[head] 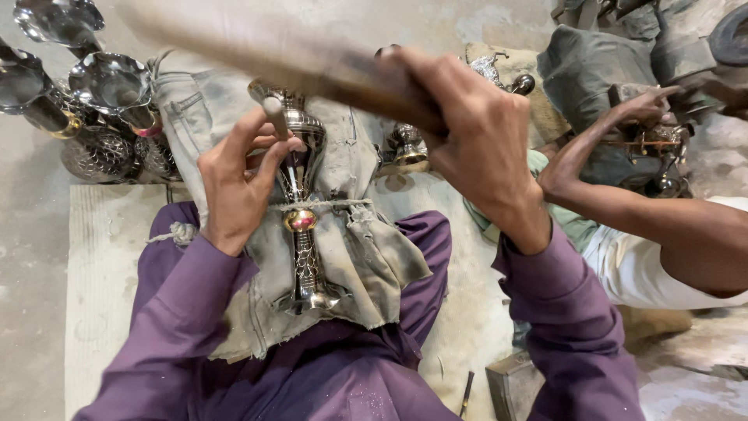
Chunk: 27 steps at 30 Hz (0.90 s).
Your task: The person sits on the floor with an engraved metal vase resting on a cloth pad on their lap. They hold a small punch against the vase surface and strike it with a wooden mallet, repositioning the punch repeatedly to work the patterned areas of the vase body.
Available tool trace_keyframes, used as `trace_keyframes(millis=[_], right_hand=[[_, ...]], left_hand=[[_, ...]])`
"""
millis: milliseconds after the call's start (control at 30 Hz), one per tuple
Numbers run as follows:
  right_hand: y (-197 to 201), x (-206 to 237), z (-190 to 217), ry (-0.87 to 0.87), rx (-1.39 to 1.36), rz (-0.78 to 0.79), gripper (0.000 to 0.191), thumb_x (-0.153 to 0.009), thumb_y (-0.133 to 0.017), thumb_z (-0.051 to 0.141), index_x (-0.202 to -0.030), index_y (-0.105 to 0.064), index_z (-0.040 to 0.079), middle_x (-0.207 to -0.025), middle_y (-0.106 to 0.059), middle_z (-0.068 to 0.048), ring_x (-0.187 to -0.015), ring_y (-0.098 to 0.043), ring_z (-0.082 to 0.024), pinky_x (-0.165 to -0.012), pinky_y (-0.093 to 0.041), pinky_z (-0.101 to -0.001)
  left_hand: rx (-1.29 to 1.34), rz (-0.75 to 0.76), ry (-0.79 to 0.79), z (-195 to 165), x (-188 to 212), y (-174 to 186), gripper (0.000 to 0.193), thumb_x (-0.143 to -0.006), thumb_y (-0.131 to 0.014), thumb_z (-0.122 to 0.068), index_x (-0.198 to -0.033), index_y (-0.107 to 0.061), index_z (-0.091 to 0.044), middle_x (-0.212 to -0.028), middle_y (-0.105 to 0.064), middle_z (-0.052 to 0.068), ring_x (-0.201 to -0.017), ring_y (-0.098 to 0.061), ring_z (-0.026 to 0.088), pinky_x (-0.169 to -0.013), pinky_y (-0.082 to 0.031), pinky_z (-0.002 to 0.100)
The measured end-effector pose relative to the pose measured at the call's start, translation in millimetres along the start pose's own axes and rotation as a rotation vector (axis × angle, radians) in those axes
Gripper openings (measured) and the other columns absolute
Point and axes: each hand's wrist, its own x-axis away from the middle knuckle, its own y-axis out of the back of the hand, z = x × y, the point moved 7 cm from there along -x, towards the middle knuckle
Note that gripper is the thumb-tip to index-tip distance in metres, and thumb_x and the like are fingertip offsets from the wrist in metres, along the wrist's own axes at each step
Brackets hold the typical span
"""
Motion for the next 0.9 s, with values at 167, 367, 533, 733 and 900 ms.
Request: trace_keyframes(millis=[167,367,533,733,900], right_hand=[[-2.2,-23.3,10.7,0.019,0.154,0.199,0.049,-0.096,-0.071,0.002,-0.140,-0.058,0.019,-0.097,-0.068,-0.006,-0.078,-0.070,-0.026,-0.061,-0.051,-0.0423],[-1.2,-38.6,27.3,0.071,0.116,0.206,0.049,-0.094,-0.065,0.001,-0.139,-0.057,0.018,-0.105,-0.069,-0.005,-0.082,-0.071,-0.027,-0.057,-0.049,-0.0420],[5.3,-40.0,38.9,0.121,0.130,0.118,0.044,-0.095,-0.065,0.003,-0.136,-0.057,0.018,-0.104,-0.066,-0.006,-0.089,-0.070,-0.028,-0.067,-0.052,-0.0439],[1.7,-39.7,41.3,0.131,0.230,0.178,0.038,-0.096,-0.068,0.007,-0.132,-0.061,0.018,-0.101,-0.067,-0.005,-0.086,-0.071,-0.025,-0.062,-0.051,-0.0429],[-8.6,-35.4,32.2,0.057,0.246,0.299,0.033,-0.099,-0.073,0.005,-0.128,-0.064,0.018,-0.094,-0.066,-0.005,-0.081,-0.071,-0.025,-0.057,-0.050,-0.0412]], left_hand=[[-0.005,-0.067,0.022,6.5,6.2,-0.8,0.042,-0.108,-0.070,-0.003,-0.146,-0.054,-0.009,-0.114,-0.077,0.012,-0.106,-0.078,0.021,-0.084,-0.066,0.030],[-0.026,-0.148,0.016,8.8,13.2,-2.5,0.039,-0.108,-0.075,-0.007,-0.141,-0.054,-0.009,-0.114,-0.077,0.011,-0.107,-0.079,0.020,-0.084,-0.067,0.029],[0.000,-0.204,0.045,12.4,20.7,-2.9,0.038,-0.108,-0.076,-0.007,-0.138,-0.054,-0.008,-0.114,-0.077,0.009,-0.106,-0.079,0.018,-0.078,-0.065,0.025],[-0.018,-0.227,0.053,13.4,24.0,-1.9,0.038,-0.106,-0.080,-0.007,-0.134,-0.053,-0.007,-0.112,-0.077,0.009,-0.104,-0.079,0.018,-0.072,-0.060,0.024],[-0.063,-0.206,0.048,13.7,22.7,-0.6,0.038,-0.105,-0.081,-0.007,-0.131,-0.053,-0.006,-0.111,-0.078,0.010,-0.103,-0.079,0.018,-0.071,-0.059,0.024]])
